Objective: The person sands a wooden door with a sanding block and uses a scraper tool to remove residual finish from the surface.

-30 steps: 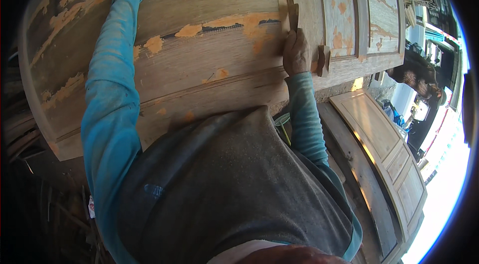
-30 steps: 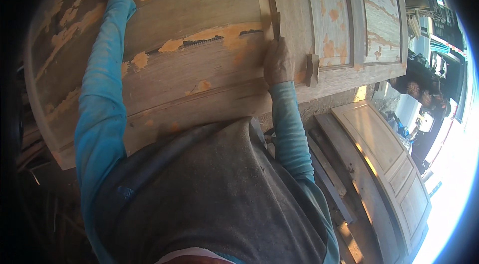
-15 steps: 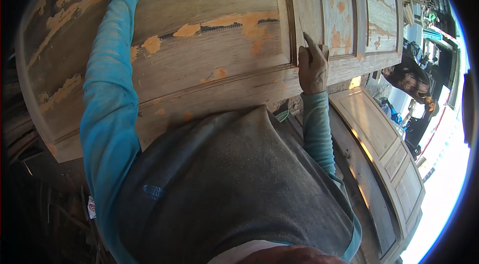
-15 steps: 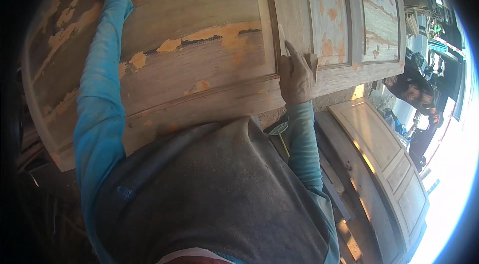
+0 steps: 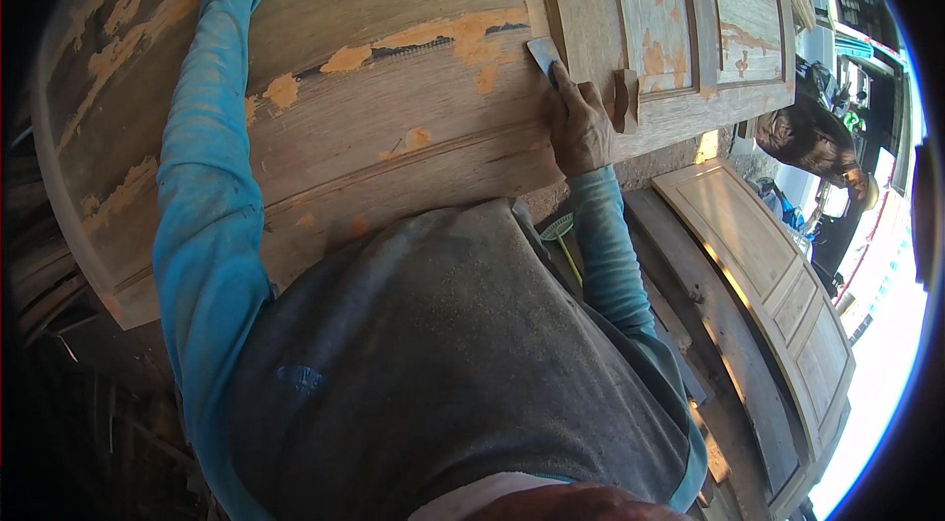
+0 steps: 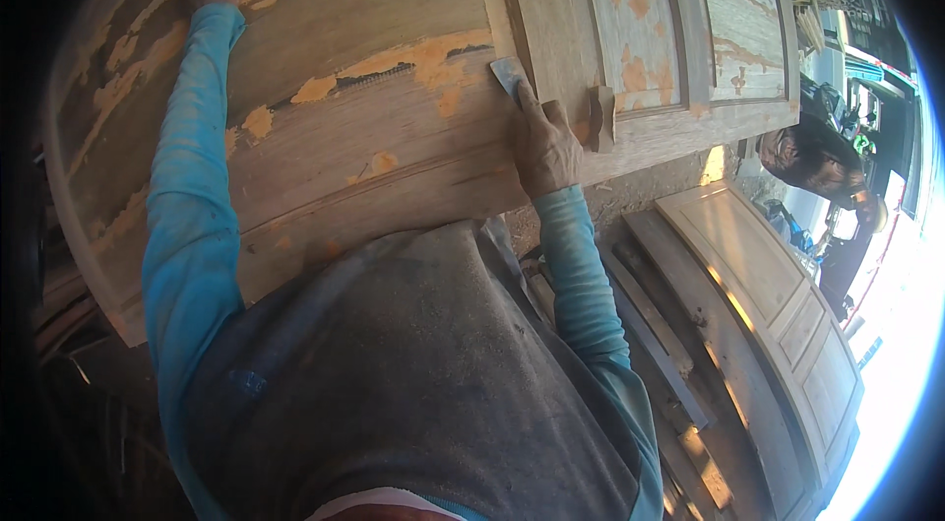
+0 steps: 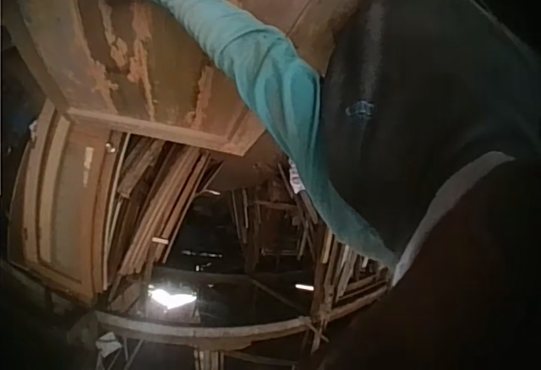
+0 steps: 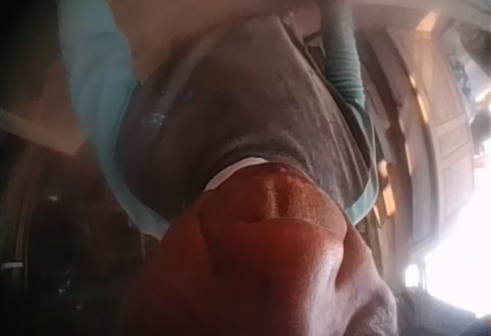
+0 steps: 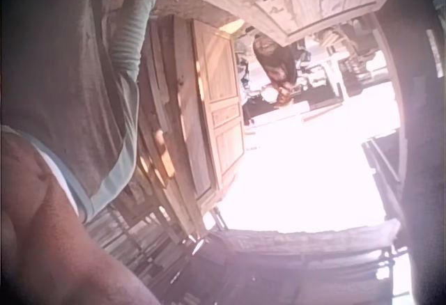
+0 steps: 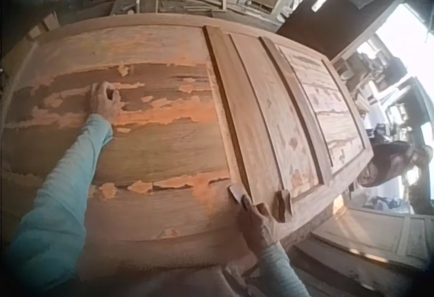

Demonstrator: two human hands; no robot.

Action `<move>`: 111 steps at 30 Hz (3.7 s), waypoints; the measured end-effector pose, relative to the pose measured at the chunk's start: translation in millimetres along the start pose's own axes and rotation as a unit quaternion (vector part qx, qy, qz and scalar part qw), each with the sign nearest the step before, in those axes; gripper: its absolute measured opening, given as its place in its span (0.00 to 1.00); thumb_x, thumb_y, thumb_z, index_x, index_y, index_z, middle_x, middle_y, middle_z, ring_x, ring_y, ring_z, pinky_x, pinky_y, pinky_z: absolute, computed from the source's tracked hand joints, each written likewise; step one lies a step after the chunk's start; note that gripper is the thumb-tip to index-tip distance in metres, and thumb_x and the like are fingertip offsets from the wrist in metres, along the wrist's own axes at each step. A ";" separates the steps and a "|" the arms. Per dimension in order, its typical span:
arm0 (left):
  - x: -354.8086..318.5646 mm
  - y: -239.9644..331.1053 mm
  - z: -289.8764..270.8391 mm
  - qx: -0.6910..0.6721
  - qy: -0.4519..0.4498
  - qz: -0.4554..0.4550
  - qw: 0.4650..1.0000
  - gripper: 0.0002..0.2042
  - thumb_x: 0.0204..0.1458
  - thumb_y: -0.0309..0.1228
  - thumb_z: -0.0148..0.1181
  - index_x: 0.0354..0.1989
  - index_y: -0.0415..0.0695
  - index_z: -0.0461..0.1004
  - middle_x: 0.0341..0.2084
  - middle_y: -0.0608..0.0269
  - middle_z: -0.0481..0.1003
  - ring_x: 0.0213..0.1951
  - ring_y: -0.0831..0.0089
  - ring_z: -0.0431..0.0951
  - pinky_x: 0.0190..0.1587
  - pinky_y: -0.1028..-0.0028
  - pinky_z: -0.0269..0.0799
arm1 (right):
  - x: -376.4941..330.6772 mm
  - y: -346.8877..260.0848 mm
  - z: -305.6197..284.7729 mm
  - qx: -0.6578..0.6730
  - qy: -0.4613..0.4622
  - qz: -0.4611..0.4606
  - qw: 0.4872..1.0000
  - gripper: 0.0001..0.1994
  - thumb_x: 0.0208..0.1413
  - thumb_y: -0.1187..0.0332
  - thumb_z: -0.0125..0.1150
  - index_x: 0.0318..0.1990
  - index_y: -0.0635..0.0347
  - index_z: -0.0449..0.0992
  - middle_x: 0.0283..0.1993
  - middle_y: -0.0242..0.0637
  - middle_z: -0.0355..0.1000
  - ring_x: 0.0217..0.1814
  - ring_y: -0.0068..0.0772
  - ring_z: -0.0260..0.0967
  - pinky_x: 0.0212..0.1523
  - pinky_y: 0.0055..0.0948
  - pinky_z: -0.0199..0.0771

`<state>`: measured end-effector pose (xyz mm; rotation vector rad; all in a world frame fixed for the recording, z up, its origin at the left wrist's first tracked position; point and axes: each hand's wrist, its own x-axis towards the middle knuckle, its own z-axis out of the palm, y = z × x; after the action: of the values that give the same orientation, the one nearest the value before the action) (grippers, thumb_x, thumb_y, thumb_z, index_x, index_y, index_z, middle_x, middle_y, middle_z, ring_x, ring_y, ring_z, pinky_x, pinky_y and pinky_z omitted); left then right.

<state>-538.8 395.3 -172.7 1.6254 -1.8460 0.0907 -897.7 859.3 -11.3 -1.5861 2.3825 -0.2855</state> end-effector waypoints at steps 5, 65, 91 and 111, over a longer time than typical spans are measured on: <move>3.6 30.5 -28.4 -0.019 -0.016 -0.016 1.000 0.18 0.53 0.47 0.62 0.46 0.51 0.81 0.47 0.55 0.79 0.58 0.57 0.73 0.61 0.61 0.70 | 14.1 -7.8 3.3 0.043 0.019 0.011 0.999 0.22 0.65 0.62 0.53 0.66 0.46 0.73 0.45 0.47 0.73 0.43 0.56 0.77 0.43 0.49 0.77; -13.9 79.4 -66.5 -0.165 0.021 -0.068 0.984 0.10 0.54 0.33 0.61 0.41 0.44 0.74 0.46 0.48 0.71 0.48 0.48 0.74 0.50 0.52 0.72 | 124.7 -36.3 35.6 0.295 0.119 0.065 0.946 0.15 0.64 0.64 0.47 0.35 0.68 0.74 0.25 0.43 0.70 0.27 0.37 0.64 0.33 0.42 0.66; -9.6 62.9 -50.2 -0.116 0.012 -0.063 0.991 0.13 0.53 0.42 0.62 0.43 0.51 0.80 0.48 0.56 0.74 0.51 0.52 0.76 0.53 0.52 0.72 | 140.0 -50.9 46.9 0.276 0.173 0.047 0.944 0.16 0.64 0.65 0.48 0.41 0.70 0.78 0.23 0.38 0.67 0.27 0.30 0.66 0.32 0.39 0.65; -3.5 64.6 -56.5 -0.178 0.014 -0.026 0.984 0.08 0.55 0.30 0.61 0.40 0.41 0.74 0.43 0.47 0.72 0.48 0.49 0.74 0.46 0.53 0.74 | 136.9 -45.6 14.8 0.198 0.046 0.028 0.979 0.22 0.62 0.62 0.50 0.63 0.54 0.74 0.46 0.57 0.77 0.49 0.57 0.76 0.53 0.48 0.73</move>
<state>-572.9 438.9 -107.0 1.4107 -1.6834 -0.2272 -903.5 715.2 -26.3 -1.3433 2.2479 -0.7815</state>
